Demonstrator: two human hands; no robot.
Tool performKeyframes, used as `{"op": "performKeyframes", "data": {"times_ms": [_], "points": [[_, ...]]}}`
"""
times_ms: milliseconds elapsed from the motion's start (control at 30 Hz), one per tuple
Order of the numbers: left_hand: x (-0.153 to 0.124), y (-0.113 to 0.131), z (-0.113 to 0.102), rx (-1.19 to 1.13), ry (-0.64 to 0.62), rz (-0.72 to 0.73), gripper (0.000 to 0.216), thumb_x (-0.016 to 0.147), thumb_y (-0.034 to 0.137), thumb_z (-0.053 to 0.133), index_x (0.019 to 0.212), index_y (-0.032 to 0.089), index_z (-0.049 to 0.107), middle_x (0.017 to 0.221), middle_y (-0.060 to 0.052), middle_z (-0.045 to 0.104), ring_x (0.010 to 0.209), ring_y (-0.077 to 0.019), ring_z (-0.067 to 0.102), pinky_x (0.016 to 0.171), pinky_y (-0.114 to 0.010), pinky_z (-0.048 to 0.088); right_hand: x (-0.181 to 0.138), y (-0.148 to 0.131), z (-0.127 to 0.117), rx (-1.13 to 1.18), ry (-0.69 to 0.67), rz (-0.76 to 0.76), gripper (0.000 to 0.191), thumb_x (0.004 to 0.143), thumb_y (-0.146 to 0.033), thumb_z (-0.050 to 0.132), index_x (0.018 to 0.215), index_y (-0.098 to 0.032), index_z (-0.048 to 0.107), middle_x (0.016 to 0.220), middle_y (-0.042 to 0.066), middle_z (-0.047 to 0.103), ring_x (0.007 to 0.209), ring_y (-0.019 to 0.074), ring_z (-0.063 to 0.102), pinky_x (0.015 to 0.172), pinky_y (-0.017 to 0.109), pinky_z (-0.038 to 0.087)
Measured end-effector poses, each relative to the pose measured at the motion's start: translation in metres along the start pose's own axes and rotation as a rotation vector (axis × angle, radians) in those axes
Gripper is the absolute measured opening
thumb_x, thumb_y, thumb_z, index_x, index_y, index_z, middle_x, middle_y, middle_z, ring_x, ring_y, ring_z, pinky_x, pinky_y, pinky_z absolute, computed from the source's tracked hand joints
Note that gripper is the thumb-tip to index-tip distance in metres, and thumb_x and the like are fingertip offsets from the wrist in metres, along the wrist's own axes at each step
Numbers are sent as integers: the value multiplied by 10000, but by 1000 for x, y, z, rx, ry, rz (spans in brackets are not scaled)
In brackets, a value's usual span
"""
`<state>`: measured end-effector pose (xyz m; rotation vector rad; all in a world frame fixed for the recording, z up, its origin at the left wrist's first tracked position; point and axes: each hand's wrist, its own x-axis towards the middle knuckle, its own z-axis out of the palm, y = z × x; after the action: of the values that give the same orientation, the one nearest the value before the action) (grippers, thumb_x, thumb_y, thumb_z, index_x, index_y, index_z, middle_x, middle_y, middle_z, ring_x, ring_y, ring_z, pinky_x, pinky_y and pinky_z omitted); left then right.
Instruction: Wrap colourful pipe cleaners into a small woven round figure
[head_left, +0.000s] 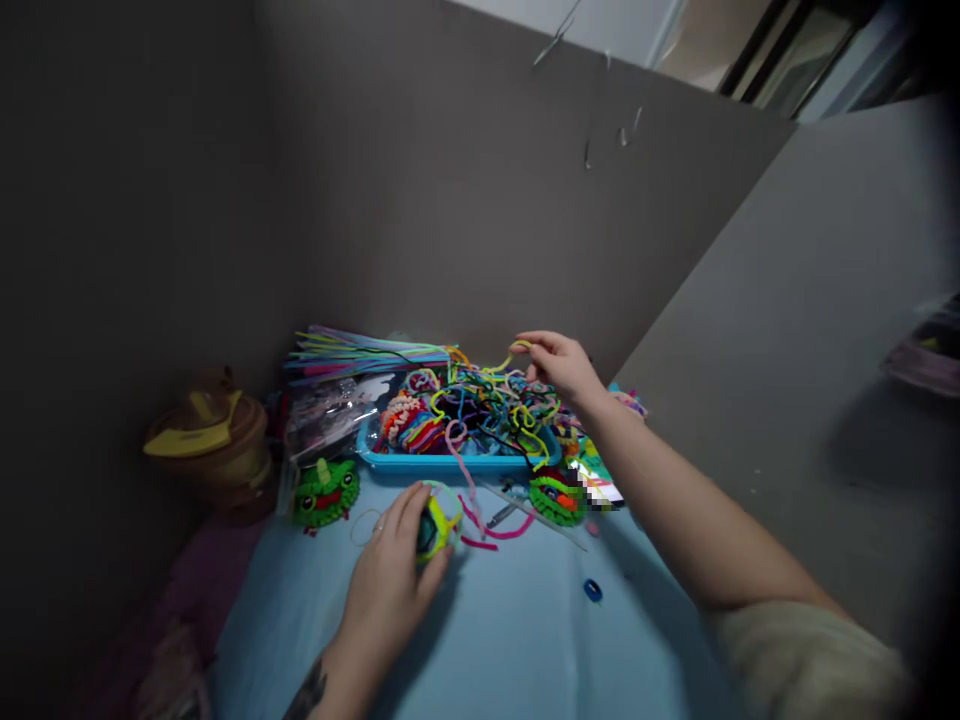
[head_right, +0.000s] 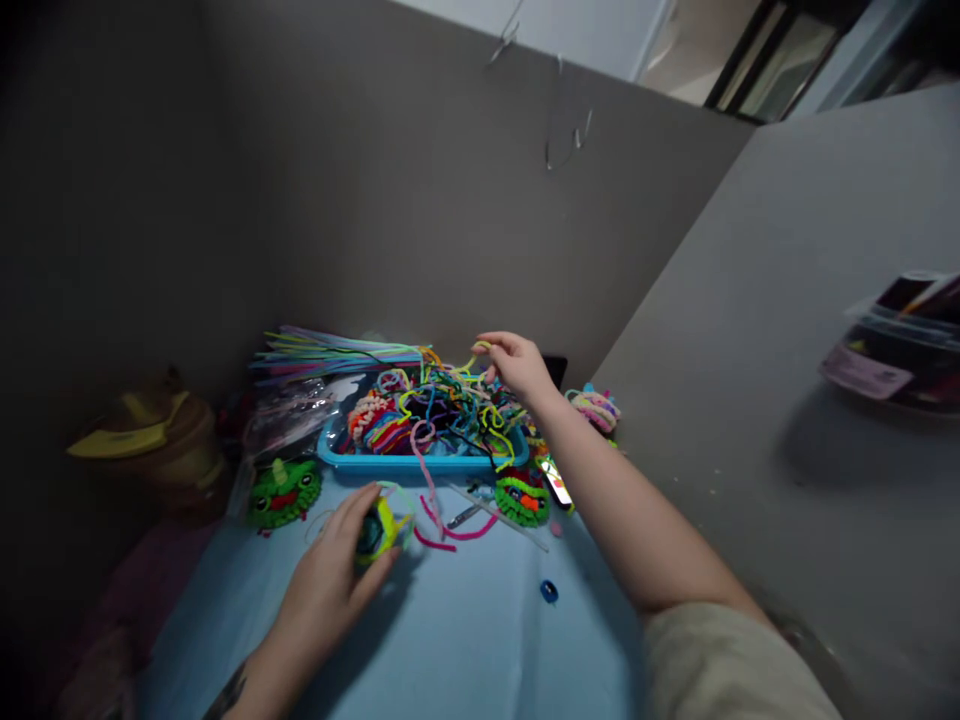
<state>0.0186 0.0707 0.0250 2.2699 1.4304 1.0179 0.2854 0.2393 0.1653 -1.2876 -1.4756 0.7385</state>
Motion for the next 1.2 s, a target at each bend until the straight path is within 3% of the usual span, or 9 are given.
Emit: {"op": "performKeyframes", "data": {"times_ms": [167,300,400,500,600,767,967,1100,1200], "points": [[2,3,-5,-26,41,-51,601,868,313,538,1401,151,313,1379,-178,500,1262,-278,507,1008,-463,474,-58,-2,7,264,-91,32,441,705,-448,697,1054,-188,630,1059,98,724,374,26,494,317,156,254],[1,9,-10,-94,-227,67,530,804,242,580,1320,207,465,1369,-118,534,1230,-261,534,1015,-426,471,-112,-1,20,392,-247,143,394,782,-431,667,1129,-252,614,1231,98,661,353,19,500,284,156,232],[0,13,-12,-122,-365,97,571,765,266,636,1319,243,497,1381,-89,538,1216,-272,546,1007,-428,470,-144,7,30,426,-432,153,360,851,-420,613,1191,-305,586,1326,84,601,372,39,565,313,175,336],[2,14,-16,-143,-223,-26,395,815,346,594,1183,202,593,1230,-102,641,1125,-273,593,960,-428,476,-168,16,36,392,-529,116,349,910,-401,544,1253,-335,545,1362,73,571,426,67,622,380,209,442],[7,12,-22,-262,26,-256,292,872,414,489,931,169,636,918,-80,694,862,-219,639,750,-338,505,-185,20,40,329,-579,62,326,956,-354,468,1278,-354,520,1359,51,575,459,68,642,451,225,504],[14,11,-31,-619,-62,-406,411,863,513,443,688,163,568,598,2,535,569,-126,494,543,-231,384,-200,18,46,51,-653,-178,415,956,-180,388,1320,-352,491,1242,11,660,498,59,651,545,219,543],[16,12,-36,-905,-208,-557,469,745,607,594,660,148,547,581,36,464,495,-69,331,472,-200,250,-200,21,49,-429,-586,-809,617,786,-7,425,1363,-219,470,1293,56,634,863,124,705,708,225,538],[16,10,-40,-1064,-305,-610,454,712,576,668,680,145,528,609,32,484,516,-61,338,476,-187,241,-194,30,42,-630,-552,-867,543,817,-34,420,1324,-211,507,1230,46,673,806,130,688,661,235,519],[15,7,-41,-1202,-273,-659,449,683,542,714,674,164,472,588,54,444,503,-57,314,456,-181,222,-184,40,25,-747,-454,-840,483,823,-53,398,1265,-176,550,887,39,731,677,142,645,589,242,467]]}}
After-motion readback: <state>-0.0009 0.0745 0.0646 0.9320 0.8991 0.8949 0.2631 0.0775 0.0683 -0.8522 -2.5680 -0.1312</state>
